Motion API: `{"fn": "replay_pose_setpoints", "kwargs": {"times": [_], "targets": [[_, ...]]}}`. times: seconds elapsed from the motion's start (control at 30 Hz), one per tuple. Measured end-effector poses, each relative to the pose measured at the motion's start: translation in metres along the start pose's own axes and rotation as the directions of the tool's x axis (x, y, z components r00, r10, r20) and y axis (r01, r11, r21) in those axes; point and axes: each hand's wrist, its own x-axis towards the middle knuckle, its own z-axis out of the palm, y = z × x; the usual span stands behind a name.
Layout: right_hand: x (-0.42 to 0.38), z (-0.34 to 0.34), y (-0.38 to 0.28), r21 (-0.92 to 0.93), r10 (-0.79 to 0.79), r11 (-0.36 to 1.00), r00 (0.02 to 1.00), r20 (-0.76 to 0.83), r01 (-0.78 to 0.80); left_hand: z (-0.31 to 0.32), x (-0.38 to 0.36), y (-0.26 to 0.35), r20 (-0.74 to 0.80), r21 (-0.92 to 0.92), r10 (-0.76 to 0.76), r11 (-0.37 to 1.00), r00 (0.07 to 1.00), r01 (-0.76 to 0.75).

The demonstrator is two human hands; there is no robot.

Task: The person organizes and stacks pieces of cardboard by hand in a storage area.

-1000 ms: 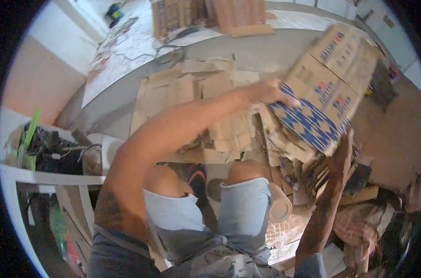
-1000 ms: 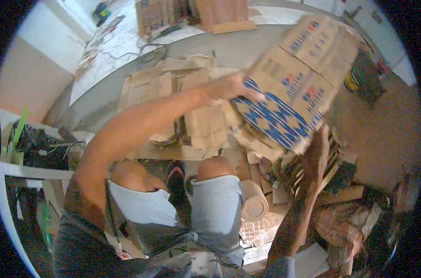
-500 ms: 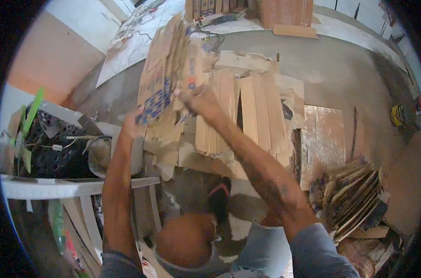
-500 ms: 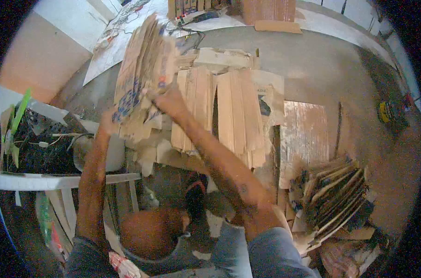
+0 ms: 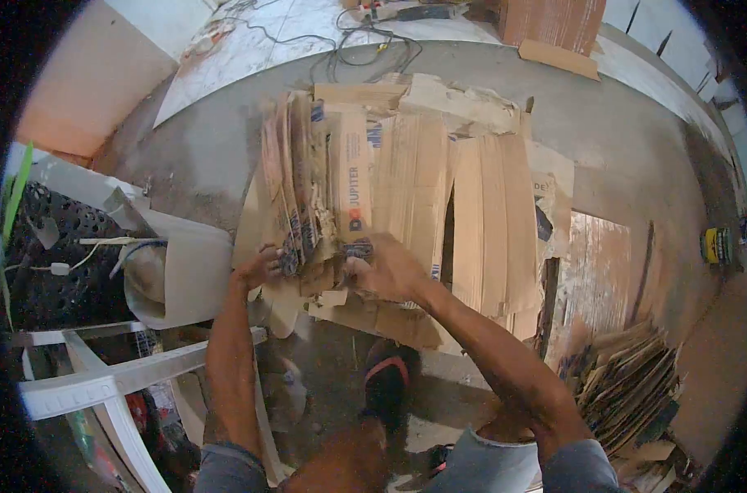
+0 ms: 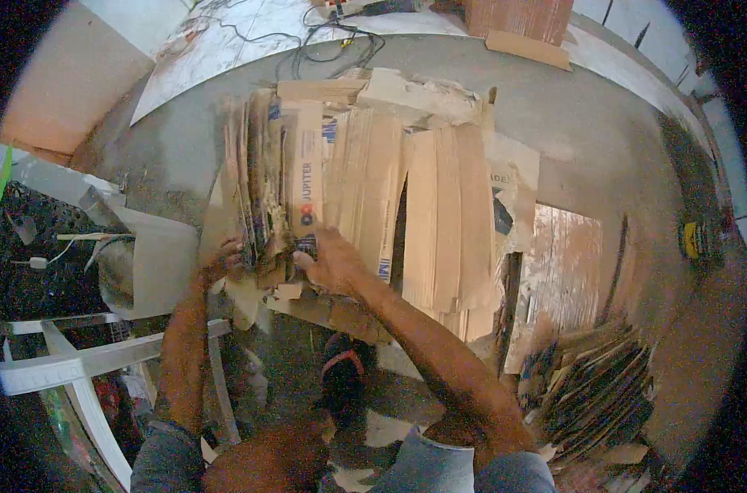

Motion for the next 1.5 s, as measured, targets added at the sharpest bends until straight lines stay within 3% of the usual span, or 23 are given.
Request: {"fn": "replay_pose_setpoints", "kwargs": {"times": [0.07, 0.13, 0.2, 0.3, 0.33, 0.4, 0.43, 0.5, 0.6, 0.63, 0.7, 0.8, 0.87, 0.93, 1.0, 1.1, 1.2, 1.3, 1.4, 1.43, 1.5], "targets": [[-0.001, -0.009, -0.017, -0.136, 0.008, 0.990, 0.990, -0.138, -0.027, -0.009, 0.006, 0.013, -0.010, 0.030, 0.021, 0.999, 1.000, -0.021], [0.013, -0.006, -0.019, -0.234, 0.060, 0.964, 0.958, -0.280, -0.129, -0.017, 0.017, 0.035, -0.013, -0.175, -0.036, 0.984, 0.999, 0.033], [0.047, 0.013, 0.003, -0.328, 0.097, 0.914, 0.915, -0.392, -0.238, -0.012, 0.023, 0.057, 0.022, -0.043, 0.035, 0.999, 0.999, -0.034], [0.059, 0.013, -0.003, -0.107, 0.173, 0.972, 0.948, -0.268, -0.208, 0.008, 0.022, 0.094, 0.084, -0.012, 0.031, 0.999, 0.996, -0.031], [0.063, 0.019, -0.001, -0.180, 0.192, 0.952, 0.940, -0.281, -0.248, 0.018, 0.021, 0.102, 0.104, -0.030, 0.016, 0.999, 0.994, -0.013], [0.074, 0.030, 0.002, -0.326, 0.214, 0.890, 0.923, -0.320, -0.319, 0.044, 0.030, 0.112, -0.064, 0.010, 0.033, 0.999, 0.997, -0.032], [0.078, 0.033, 0.006, -0.227, 0.211, 0.931, 0.929, -0.305, -0.286, 0.058, 0.032, 0.115, -0.145, 0.033, 0.046, 0.999, 0.988, -0.042], [0.086, 0.039, 0.012, -0.023, 0.203, 0.976, 0.939, -0.279, -0.217, 0.084, 0.024, 0.119, -0.198, 0.238, 0.278, 0.944, 0.940, -0.229], [0.094, 0.033, 0.012, -0.153, 0.218, 0.964, 0.976, -0.024, -0.219, 0.071, 0.032, 0.115, -0.168, 0.511, 0.506, 0.778, 0.846, -0.365], [0.098, 0.033, 0.016, -0.118, 0.200, 0.973, 0.980, -0.017, -0.201, 0.062, 0.038, 0.112, -0.137, 0.591, 0.561, 0.708, 0.816, -0.387], [0.107, 0.038, 0.027, -0.045, 0.161, 0.986, 0.987, -0.012, -0.161, 0.063, 0.034, 0.111, -0.196, 0.567, 0.559, 0.735, 0.806, -0.372], [0.100, 0.047, 0.031, 0.230, -0.051, 0.971, 0.995, -0.081, 0.069, 0.026, 0.053, 0.099, -0.244, 0.551, 0.538, 0.762, 0.807, -0.341], [0.092, 0.048, 0.029, 0.314, -0.023, 0.949, 1.000, 0.013, 0.018, 0.029, 0.048, 0.102, -0.221, 0.520, 0.487, 0.792, 0.845, -0.320], [0.091, 0.048, 0.032, 0.210, -0.074, 0.975, 0.997, 0.019, 0.068, 0.064, 0.006, 0.132, -0.163, 0.468, 0.417, 0.831, 0.894, -0.302], [0.093, 0.049, 0.042, -0.089, -0.206, 0.975, 0.978, -0.037, 0.202, 0.057, 0.018, 0.118, -0.115, 0.637, 0.498, 0.700, 0.859, -0.321], [0.095, 0.053, 0.036, -0.026, 0.054, 0.998, 0.996, -0.070, -0.056, 0.036, 0.044, 0.095, -0.051, 0.757, 0.568, 0.559, 0.822, -0.339], [0.071, 0.053, 0.015, -0.118, -0.132, 0.986, 0.981, -0.140, 0.116, 0.047, 0.021, 0.102, -0.024, 0.781, 0.578, 0.521, 0.816, -0.346], [0.043, 0.025, -0.046, -0.219, 0.257, 0.948, 0.961, 0.100, -0.231, 0.058, 0.017, 0.101, 0.104, 0.792, 0.622, 0.420, 0.776, -0.442], [0.054, 0.038, -0.056, -0.380, 0.201, 0.905, 0.980, -0.007, -0.189, 0.059, 0.020, 0.095, 0.224, 0.854, 0.591, 0.265, 0.775, -0.448], [0.062, 0.045, -0.056, -0.487, 0.061, 0.869, 0.996, -0.065, -0.085, 0.060, 0.020, 0.095, 0.252, 0.879, 0.565, 0.207, 0.786, -0.430], [0.080, 0.056, -0.053, -0.688, -0.232, 0.721, 0.964, -0.132, 0.080, 0.065, 0.013, 0.092, 0.201, 0.855, 0.523, 0.319, 0.828, -0.409]]}}
